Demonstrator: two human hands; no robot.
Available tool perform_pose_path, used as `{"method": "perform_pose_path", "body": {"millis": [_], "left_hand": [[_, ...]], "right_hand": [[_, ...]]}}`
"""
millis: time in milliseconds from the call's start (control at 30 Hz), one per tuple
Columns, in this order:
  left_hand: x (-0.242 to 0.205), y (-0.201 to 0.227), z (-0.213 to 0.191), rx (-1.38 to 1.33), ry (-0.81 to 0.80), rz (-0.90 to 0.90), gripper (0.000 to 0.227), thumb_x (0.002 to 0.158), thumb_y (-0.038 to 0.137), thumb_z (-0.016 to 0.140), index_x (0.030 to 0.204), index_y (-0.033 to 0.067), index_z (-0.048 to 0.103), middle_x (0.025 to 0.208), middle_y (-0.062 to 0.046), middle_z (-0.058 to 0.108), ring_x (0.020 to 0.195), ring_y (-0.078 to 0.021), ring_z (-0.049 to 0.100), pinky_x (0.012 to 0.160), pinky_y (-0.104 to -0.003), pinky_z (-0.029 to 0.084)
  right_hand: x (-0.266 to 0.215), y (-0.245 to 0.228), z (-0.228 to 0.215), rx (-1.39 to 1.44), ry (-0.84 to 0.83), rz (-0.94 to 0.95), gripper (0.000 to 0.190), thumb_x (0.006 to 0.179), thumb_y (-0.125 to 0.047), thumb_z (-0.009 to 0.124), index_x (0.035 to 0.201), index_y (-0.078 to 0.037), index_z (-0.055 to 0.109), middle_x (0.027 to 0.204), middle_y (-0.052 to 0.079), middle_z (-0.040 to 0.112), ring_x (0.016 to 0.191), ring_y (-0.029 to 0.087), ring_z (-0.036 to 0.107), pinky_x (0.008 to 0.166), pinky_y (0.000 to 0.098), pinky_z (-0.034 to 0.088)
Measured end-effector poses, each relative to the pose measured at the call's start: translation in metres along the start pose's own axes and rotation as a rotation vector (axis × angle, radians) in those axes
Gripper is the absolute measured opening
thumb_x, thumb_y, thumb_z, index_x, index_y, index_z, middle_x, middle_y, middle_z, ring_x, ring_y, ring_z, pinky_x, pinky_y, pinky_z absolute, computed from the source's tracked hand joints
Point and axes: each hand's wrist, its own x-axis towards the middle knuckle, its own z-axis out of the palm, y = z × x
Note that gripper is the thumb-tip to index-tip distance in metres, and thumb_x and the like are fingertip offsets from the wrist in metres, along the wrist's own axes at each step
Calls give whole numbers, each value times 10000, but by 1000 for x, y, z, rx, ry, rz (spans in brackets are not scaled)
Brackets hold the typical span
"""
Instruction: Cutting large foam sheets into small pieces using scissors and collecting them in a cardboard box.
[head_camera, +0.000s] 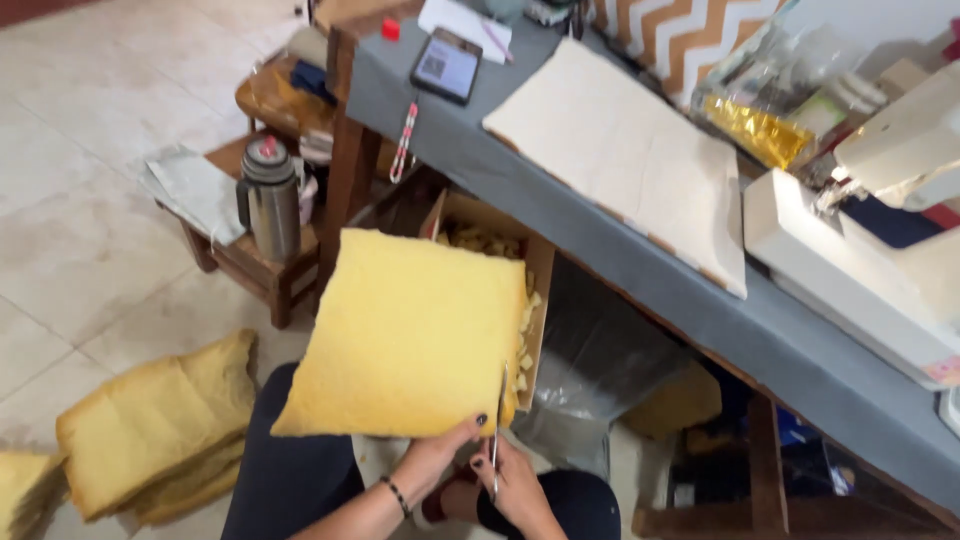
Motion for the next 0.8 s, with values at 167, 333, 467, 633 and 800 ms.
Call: {"method": "perform_pose_path", "body": {"millis": [167, 333, 467, 633, 800], "left_hand": [[-5, -1, -1, -71, 7, -75, 383, 786, 107, 797, 1149, -6, 746, 1184, -133, 771, 1034, -221, 718, 974, -346, 581], [-24, 47, 10, 4, -83, -218, 452, 841, 199, 723, 1245, -3, 720, 1299, -132, 737, 1185, -238, 697, 1070, -330, 545], [-16, 36, 4, -31, -144, -96, 459, 834, 171, 738, 1255, -9, 702, 1313, -143, 723, 1208, -251, 686, 1091, -361, 542], [3, 6, -15, -211, -221, 6, 559, 795, 164, 792, 1304, 1, 628, 1334, -165, 684, 1209, -289, 665, 1084, -426, 541], [32, -7, -63, -457, -141, -1, 123, 848, 101, 760, 812, 143, 650, 829, -99, 749, 830, -248, 738, 930, -565, 598]], "right_hand": [[-15, -7, 10, -42, 78, 63, 351, 958, -502, 548, 899, -182, 681, 782, -3, 607, 752, 195, 633, 702, 341, 474], [-15, -37, 7, 46, 156, 88, 343, 982, -401, 633, 803, -139, 502, 651, -26, 528, 611, 132, 517, 620, 297, 424], [-15, -37, 3, 27, 163, 157, 317, 945, -386, 678, 790, -146, 539, 552, -10, 610, 492, 115, 626, 586, 269, 500], [-23, -28, -4, -29, 192, 71, 360, 925, -431, 696, 767, -163, 514, 564, -30, 601, 480, 96, 637, 547, 251, 507], [-19, -42, -34, -11, 56, 216, 345, 933, -396, 697, 754, -169, 509, 593, -18, 631, 544, 105, 655, 609, 253, 503]]}}
